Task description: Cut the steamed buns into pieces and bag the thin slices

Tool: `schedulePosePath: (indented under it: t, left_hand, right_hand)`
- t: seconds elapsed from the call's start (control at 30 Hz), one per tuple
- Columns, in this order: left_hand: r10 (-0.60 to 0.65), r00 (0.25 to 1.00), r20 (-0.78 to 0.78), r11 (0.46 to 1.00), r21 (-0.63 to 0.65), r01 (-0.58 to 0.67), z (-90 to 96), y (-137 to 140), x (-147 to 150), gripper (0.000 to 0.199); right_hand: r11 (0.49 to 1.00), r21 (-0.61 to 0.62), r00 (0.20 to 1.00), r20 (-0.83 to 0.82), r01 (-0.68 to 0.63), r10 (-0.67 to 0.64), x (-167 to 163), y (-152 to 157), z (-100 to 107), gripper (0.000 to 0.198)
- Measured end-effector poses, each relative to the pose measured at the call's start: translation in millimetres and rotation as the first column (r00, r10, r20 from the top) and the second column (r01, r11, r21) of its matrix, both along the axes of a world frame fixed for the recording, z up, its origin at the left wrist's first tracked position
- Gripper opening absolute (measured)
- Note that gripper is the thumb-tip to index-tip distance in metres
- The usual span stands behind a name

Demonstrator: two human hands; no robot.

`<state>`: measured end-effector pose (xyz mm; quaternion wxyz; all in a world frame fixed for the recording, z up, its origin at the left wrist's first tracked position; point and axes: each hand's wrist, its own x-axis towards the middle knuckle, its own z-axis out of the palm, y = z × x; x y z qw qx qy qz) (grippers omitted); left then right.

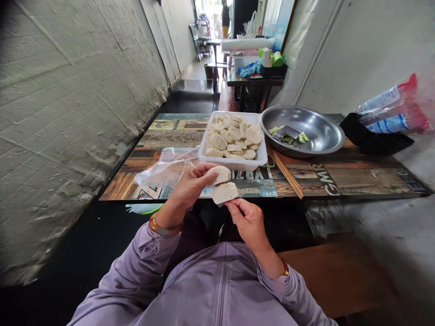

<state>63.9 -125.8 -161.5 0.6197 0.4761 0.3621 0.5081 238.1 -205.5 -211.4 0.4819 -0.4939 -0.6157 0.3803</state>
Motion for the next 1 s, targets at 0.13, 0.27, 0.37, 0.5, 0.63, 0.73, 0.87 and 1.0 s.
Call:
schedulePosePath:
  t: [0.13, 0.27, 0.37, 0.5, 0.63, 0.73, 0.87, 1.0]
  left_hand:
    - [-0.015, 1.000, -0.010, 1.000, -0.009, 0.015, -0.9, -2.2, 2.1, 0.039]
    - [0.024, 1.000, -0.019, 1.000, -0.005, -0.024, -3.5, -6.1, 6.8, 0.037]
    - [0.053, 0.999, -0.007, 0.999, -0.012, -0.053, -6.6, -8.2, 9.7, 0.037]
    - [0.040, 0.997, 0.062, 0.997, -0.069, -0.035, -7.5, -8.9, 8.2, 0.042]
    - [0.051, 0.983, 0.177, 0.987, -0.160, -0.022, -6.8, -8.8, 5.1, 0.051]
    - [0.042, 0.973, 0.225, 0.979, -0.202, 0.005, -9.2, -10.7, 8.5, 0.053]
    - [0.013, 0.970, 0.244, 0.976, -0.215, 0.041, -13.1, -16.1, 19.2, 0.049]
    - [0.047, 0.973, 0.226, 0.976, -0.218, 0.004, -13.7, -19.7, 24.7, 0.044]
  right_hand:
    - [0.997, 0.068, 0.997, 0.059, 0.036, -0.040, -1.0, 0.7, 3.0, 0.027]
    - [0.963, 0.249, 0.976, 0.160, 0.105, -0.148, -2.4, 3.1, 1.8, 0.024]
    - [0.939, 0.323, 0.962, 0.197, 0.119, -0.190, -3.3, 5.1, -0.6, 0.024]
    - [0.937, 0.334, 0.961, 0.211, 0.103, -0.180, -2.2, 6.9, -1.0, 0.025]
    - [0.930, 0.349, 0.952, 0.228, 0.117, -0.206, 0.0, 6.3, -2.6, 0.025]
    - [0.933, 0.346, 0.952, 0.240, 0.101, -0.192, -0.4, 5.2, -5.9, 0.024]
    - [0.944, 0.318, 0.955, 0.243, 0.084, -0.167, -0.8, 4.6, -7.7, 0.023]
    - [0.978, 0.200, 0.976, 0.194, 0.062, -0.101, 3.5, 2.8, -5.8, 0.021]
